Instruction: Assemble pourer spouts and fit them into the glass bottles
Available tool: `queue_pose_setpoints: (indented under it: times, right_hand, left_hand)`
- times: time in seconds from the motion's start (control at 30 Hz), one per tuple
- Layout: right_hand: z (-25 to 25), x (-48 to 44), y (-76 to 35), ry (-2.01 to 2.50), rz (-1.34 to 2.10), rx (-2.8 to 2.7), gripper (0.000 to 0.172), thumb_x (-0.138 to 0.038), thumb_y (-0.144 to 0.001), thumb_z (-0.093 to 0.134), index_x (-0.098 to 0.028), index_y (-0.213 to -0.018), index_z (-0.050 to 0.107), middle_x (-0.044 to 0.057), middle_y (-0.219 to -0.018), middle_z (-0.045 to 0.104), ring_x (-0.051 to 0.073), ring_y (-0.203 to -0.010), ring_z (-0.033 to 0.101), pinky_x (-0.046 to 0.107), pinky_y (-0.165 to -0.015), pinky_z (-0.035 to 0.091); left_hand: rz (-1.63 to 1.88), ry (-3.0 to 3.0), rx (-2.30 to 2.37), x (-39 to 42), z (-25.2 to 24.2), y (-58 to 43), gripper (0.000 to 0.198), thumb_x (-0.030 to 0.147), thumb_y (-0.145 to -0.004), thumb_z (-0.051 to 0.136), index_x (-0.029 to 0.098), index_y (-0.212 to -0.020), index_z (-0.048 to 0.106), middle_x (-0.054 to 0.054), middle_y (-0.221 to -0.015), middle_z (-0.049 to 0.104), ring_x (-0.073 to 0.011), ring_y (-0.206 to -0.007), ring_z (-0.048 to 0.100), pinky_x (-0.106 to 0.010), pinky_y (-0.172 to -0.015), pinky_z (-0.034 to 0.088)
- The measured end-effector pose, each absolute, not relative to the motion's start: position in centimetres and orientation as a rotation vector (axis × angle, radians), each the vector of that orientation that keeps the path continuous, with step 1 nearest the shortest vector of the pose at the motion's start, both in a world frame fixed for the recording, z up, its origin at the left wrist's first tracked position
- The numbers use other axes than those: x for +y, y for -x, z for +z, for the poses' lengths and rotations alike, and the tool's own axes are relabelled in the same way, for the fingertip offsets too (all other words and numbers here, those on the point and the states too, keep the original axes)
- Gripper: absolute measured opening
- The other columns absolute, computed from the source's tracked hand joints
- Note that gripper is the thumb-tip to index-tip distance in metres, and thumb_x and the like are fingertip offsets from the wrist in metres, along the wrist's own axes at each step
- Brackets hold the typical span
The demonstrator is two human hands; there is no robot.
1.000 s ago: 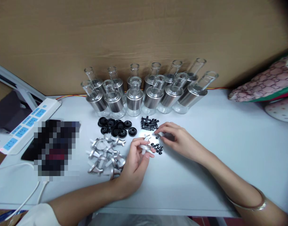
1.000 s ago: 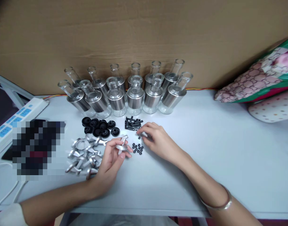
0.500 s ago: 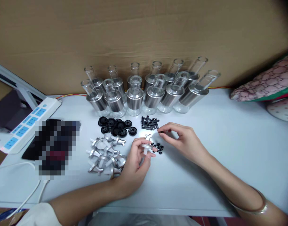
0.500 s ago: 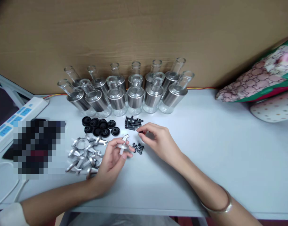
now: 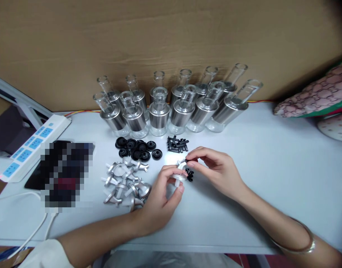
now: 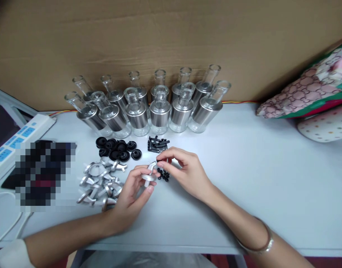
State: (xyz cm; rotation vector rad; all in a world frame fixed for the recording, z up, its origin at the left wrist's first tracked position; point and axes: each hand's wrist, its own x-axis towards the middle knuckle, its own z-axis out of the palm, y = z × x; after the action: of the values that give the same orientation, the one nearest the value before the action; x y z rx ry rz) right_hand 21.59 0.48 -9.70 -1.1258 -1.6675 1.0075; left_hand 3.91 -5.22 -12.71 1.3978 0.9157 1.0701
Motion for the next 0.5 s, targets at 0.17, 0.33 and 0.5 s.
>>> queue_pose_setpoints:
  times: [0.17, 0.33, 0.5]
  right_hand:
    - [-9.55, 0.43, -21.65, 1.048, 1.084, -1.641, 0.006, -0.026, -0.081, 0.070, -0.023, -0.084, 0.074, 0.004, -0.082, 0.074, 0.017, -0.076, 0.067, 0.030, -0.069, 0.055]
    - [-9.46, 0.37, -21.75, 1.134, 1.127, -1.549, 0.009, -0.030, -0.077, 0.073, -0.023, -0.082, 0.073, 0.004, -0.082, 0.076, 0.018, -0.076, 0.071, 0.030, -0.070, 0.058]
    - [-9.80, 0.33, -21.88, 1.087, 0.993, -1.738, 0.009, -0.027, -0.084, 0.067, -0.023, -0.086, 0.074, 0.005, -0.082, 0.076, 0.019, -0.075, 0.071, 0.032, -0.070, 0.057]
  left_hand:
    - [1.063, -1.440, 0.914, -5.20, -12.76, -3.82, 0.032, 0.013, -0.094, 0.047, 0.029, -0.121, 0.047, -0.006, -0.117, 0.053, -0.0187, -0.110, 0.053, -0.033, -0.092, 0.043]
    - [1.064, -1.461, 0.898, -5.01, -12.75, -3.84, 0.034, 0.011, -0.094, 0.046, 0.031, -0.121, 0.046, -0.005, -0.118, 0.053, -0.0188, -0.111, 0.052, -0.033, -0.093, 0.043]
    - [1.071, -1.464, 0.909, -5.19, -12.77, -3.71, 0.034, 0.013, -0.094, 0.046, 0.031, -0.122, 0.047, -0.005, -0.117, 0.053, -0.0197, -0.110, 0.052, -0.034, -0.092, 0.043]
